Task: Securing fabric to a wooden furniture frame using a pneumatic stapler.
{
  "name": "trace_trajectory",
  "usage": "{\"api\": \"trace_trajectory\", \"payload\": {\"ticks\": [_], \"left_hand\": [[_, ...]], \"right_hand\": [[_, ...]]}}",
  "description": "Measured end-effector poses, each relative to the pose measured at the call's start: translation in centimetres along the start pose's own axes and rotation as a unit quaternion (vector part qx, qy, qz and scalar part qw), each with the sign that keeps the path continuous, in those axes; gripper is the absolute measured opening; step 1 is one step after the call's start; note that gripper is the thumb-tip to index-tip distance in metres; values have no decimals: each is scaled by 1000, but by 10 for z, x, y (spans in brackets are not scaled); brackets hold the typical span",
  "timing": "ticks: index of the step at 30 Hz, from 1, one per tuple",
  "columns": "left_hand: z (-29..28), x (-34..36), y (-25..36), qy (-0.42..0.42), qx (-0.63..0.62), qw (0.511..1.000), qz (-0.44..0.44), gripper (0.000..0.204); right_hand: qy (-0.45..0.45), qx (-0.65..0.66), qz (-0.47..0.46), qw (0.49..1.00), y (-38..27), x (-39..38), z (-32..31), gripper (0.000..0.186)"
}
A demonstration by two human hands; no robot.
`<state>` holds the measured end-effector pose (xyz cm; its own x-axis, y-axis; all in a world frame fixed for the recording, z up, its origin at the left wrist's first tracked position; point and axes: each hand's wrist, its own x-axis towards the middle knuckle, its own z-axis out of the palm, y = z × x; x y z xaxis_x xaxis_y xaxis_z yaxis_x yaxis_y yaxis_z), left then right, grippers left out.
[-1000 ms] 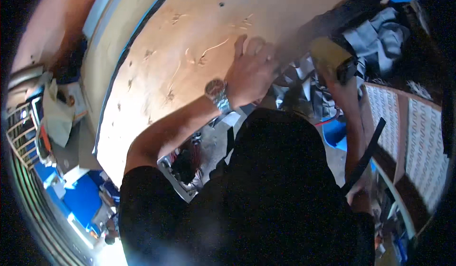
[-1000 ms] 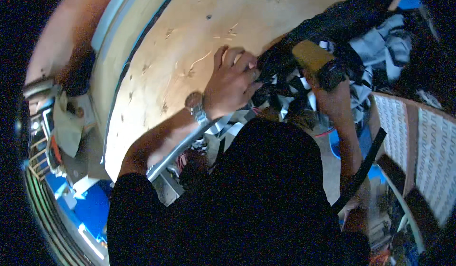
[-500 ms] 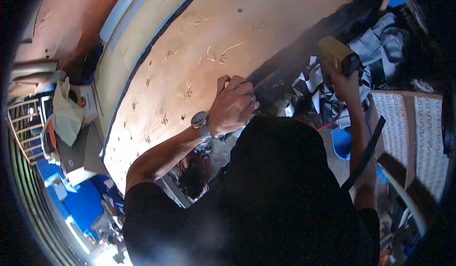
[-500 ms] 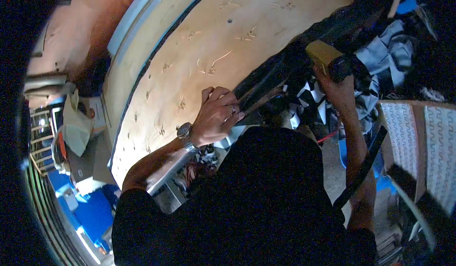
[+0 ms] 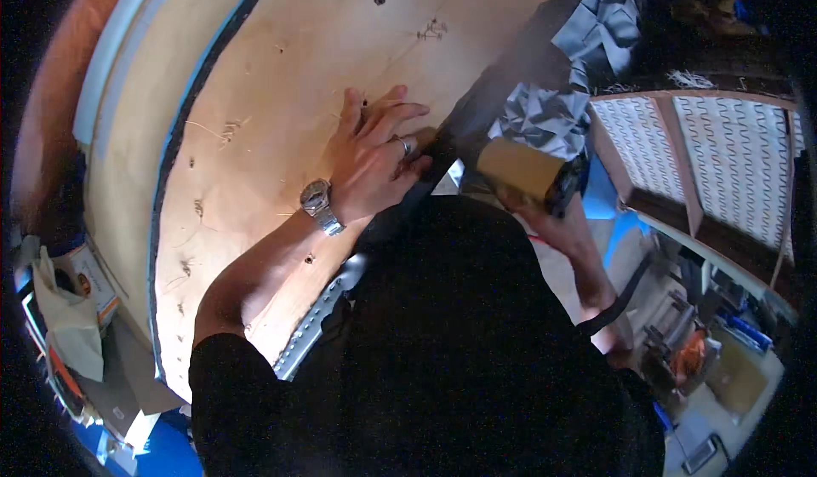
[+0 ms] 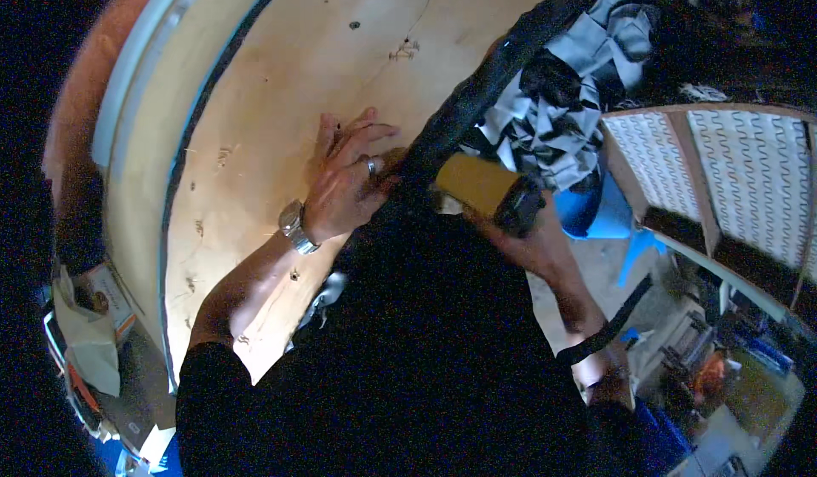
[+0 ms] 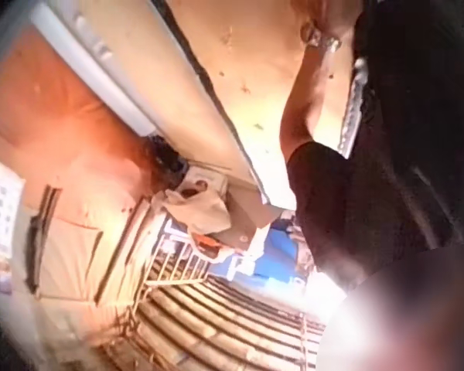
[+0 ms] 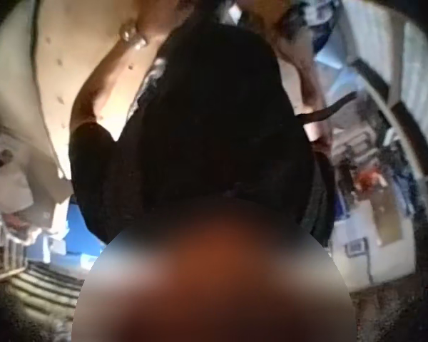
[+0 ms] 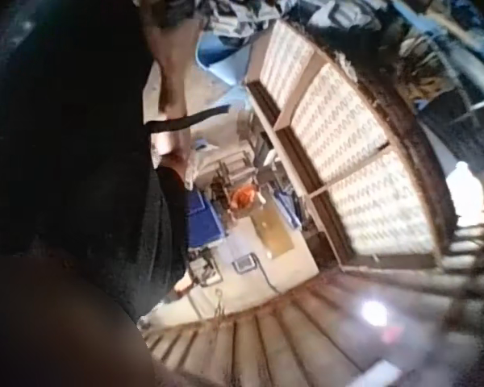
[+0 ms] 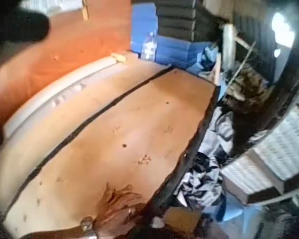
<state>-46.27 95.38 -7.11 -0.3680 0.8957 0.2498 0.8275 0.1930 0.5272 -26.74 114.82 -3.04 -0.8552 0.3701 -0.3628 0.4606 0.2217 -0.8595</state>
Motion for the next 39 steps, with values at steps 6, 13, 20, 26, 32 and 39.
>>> {"api": "trace_trajectory", "payload": {"ticks": [6, 13, 20, 26, 32, 39], "left_hand": [[-2, -1, -1, -15, 8, 1000, -4, 12], [-5, 3, 4, -49, -11, 998, -42, 18], [17, 109, -18, 2, 59, 998, -6, 42], [37, 285, -50, 34, 71, 995, 56, 41], [81, 501, -53, 95, 54, 988, 107, 25], [178, 741, -10, 18, 145, 981, 128, 28]], "right_hand": [[3, -201, -17, 979, -1, -6, 22, 36], [-57, -33, -39, 997, 3, 0, 0, 45], [71, 27, 66, 995, 63, 11, -98, 38], [157, 149, 204, 955, 193, 87, -191, 22], [166, 230, 261, 923, 319, 251, -323, 24], [98, -273, 144, 946, 402, 404, -431, 51]]}}
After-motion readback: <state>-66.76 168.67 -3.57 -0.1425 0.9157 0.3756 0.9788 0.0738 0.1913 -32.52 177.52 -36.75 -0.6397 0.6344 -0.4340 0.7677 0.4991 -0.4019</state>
